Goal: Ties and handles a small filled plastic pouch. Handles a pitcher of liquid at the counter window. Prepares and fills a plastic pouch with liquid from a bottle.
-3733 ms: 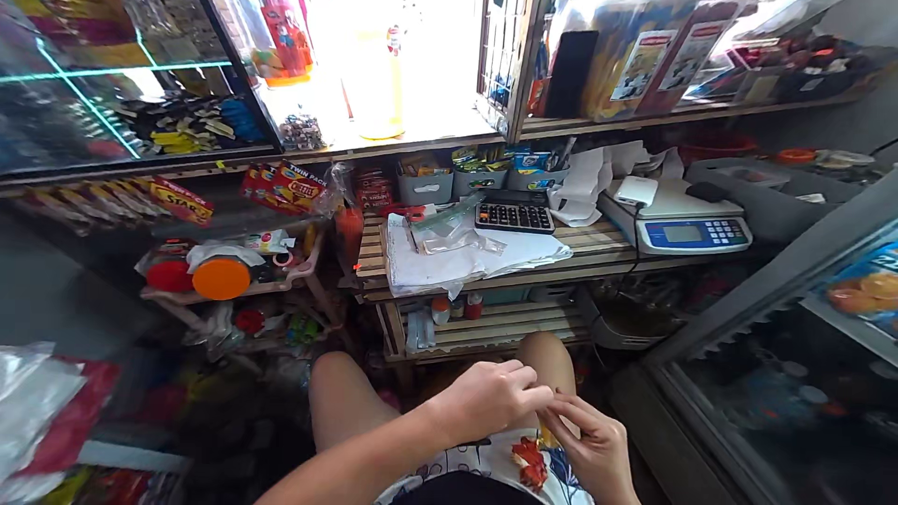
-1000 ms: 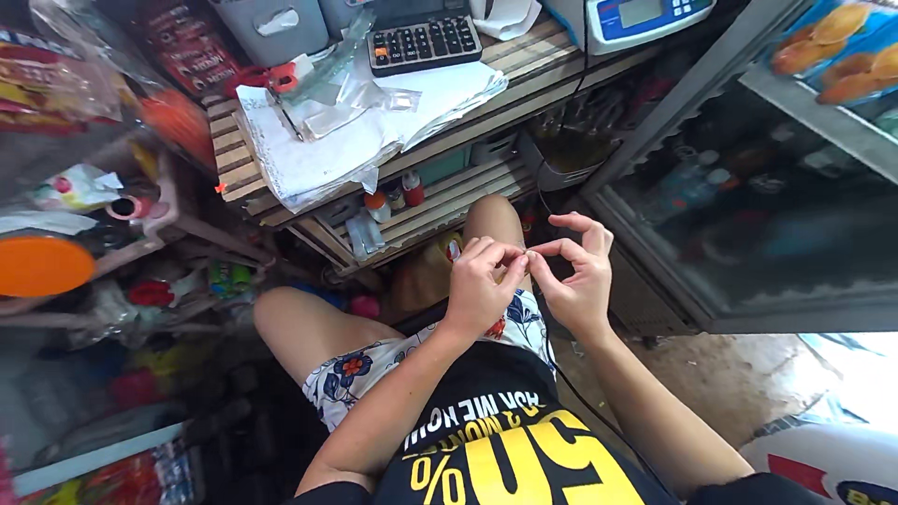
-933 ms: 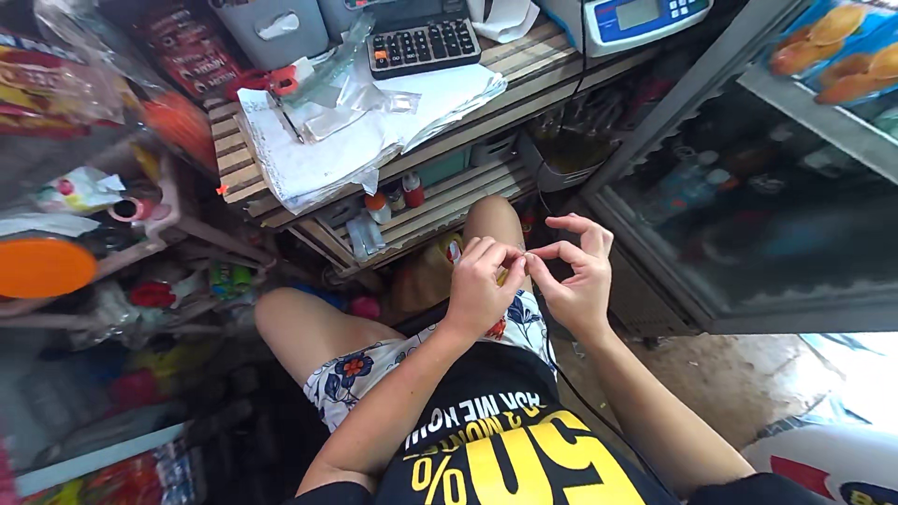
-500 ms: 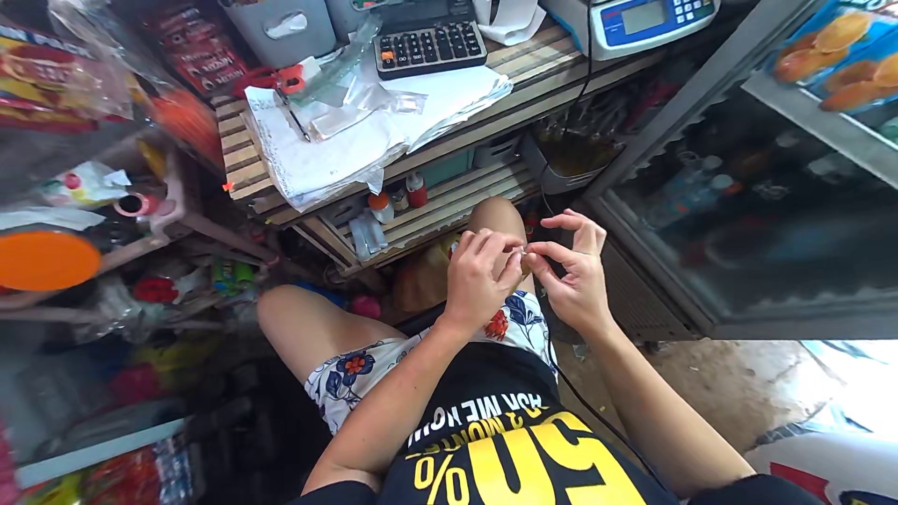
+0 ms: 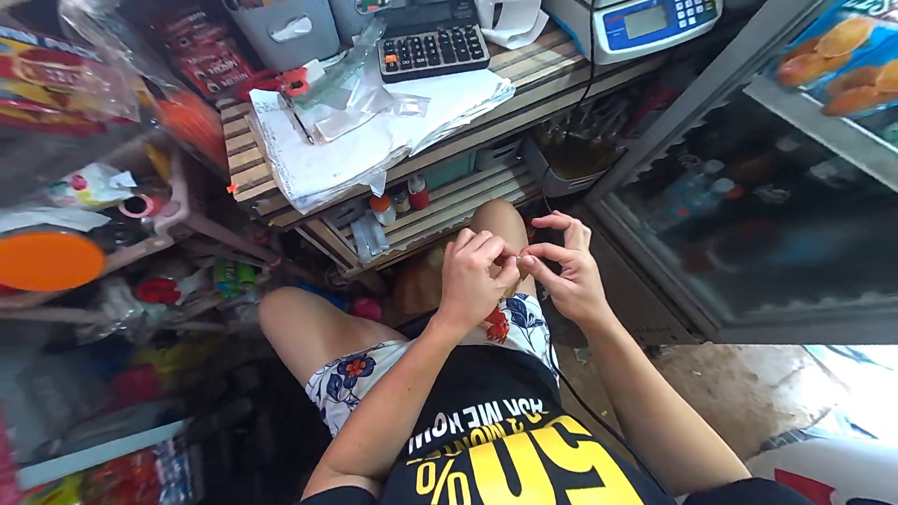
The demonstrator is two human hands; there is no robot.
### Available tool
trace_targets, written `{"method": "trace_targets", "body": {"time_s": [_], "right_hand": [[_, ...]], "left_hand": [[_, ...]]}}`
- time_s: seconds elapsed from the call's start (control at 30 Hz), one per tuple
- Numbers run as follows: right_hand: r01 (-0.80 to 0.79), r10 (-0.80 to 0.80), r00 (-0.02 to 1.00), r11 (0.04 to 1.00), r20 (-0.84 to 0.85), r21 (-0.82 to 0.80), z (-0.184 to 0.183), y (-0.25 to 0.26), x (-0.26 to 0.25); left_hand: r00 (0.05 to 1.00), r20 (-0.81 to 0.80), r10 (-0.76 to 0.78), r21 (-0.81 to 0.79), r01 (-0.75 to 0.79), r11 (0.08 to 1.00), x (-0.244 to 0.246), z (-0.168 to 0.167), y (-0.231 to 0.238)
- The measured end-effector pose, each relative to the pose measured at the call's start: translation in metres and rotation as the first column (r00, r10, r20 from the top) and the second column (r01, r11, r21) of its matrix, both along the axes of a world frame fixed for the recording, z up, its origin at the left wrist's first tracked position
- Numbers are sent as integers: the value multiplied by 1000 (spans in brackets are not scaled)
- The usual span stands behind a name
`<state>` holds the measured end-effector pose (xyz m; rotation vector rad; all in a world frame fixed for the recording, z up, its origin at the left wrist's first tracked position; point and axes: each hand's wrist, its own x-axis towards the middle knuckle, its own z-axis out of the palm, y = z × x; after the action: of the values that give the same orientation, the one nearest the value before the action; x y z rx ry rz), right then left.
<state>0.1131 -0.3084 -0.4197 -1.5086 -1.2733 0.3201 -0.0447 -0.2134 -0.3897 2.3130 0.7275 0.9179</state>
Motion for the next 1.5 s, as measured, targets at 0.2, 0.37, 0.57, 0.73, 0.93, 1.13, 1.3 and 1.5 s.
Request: {"method": "trace_targets", "body": {"time_s": [0.2,0.37,0.57,0.73,0.93,1.13,1.3,1.5], "right_hand": [[41,-41,999,999,-2,17,2,4,-1],[28,-26,997,999,-73,25,-3,9,-1],[10,-16,998,994,55,106,12,6,-15],[78,-94,990,986,107,145,9,3,-24],[-41,64,908,997,-415,64,10,3,-36],[-34,45,995,991,-84,128,8,0,-26],[-3,-31,986,978,163,209,2,-1,-25],[-59,-39,956,946,291,318,-13,0,-25]], "left_hand": [[994,49,-99,-269,109,957,-2,5,3],[989,87,-119,-564,148,813,-1,12,10],[978,207,-26,-782,181,596,3,3,8],[971,241,6,-749,182,637,1,0,-2],[968,249,32,-758,174,628,-2,-1,-12],[966,251,57,-745,155,649,-6,-3,-10],[972,230,36,-722,146,676,-8,-1,-13],[994,111,3,-463,49,885,-9,-4,-3]]}}
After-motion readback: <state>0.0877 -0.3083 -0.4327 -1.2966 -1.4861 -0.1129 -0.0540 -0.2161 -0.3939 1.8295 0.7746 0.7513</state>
